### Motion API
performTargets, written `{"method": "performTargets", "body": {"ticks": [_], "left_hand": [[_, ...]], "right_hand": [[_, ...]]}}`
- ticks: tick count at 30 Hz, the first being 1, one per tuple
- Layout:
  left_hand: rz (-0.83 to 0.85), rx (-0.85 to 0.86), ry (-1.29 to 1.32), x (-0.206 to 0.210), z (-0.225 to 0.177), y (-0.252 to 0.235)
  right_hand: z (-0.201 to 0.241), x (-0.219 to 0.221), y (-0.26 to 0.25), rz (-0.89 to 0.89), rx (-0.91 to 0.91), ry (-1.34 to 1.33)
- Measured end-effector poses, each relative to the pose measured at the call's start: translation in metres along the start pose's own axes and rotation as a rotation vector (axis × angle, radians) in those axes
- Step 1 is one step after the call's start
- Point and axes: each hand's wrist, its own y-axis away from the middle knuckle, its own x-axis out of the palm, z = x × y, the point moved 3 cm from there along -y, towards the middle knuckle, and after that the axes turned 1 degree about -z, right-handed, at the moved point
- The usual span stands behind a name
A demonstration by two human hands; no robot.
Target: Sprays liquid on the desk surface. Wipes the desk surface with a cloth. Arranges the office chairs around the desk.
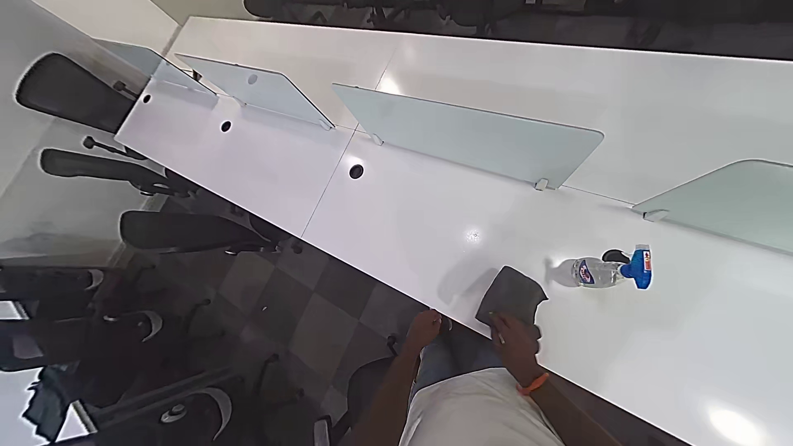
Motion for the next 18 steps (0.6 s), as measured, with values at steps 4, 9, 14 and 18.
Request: {"method": "performTargets", "body": {"ticks": [4, 9, 14, 18], "left_hand": [[0.050, -0.015, -0.037, -0.003, 0.032, -0.007], [0.103, 0.021, -0.071, -0.003, 0.062, -0.031], [0.322, 0.362, -0.182, 0.012, 0.063, -0.057], [0.393, 0.422, -0.191, 0.016, 0.069, -0.060]], "right_hand": [[-0.001, 0.069, -0.011, 0.389, 0.181, 0.012], [-0.035, 0.077, -0.029, 0.270, 0.032, 0.160], [-0.088, 0.078, -0.056, 0.404, -0.216, 0.408], [-0.092, 0.118, -0.051, 0.544, -0.310, 0.491]]}}
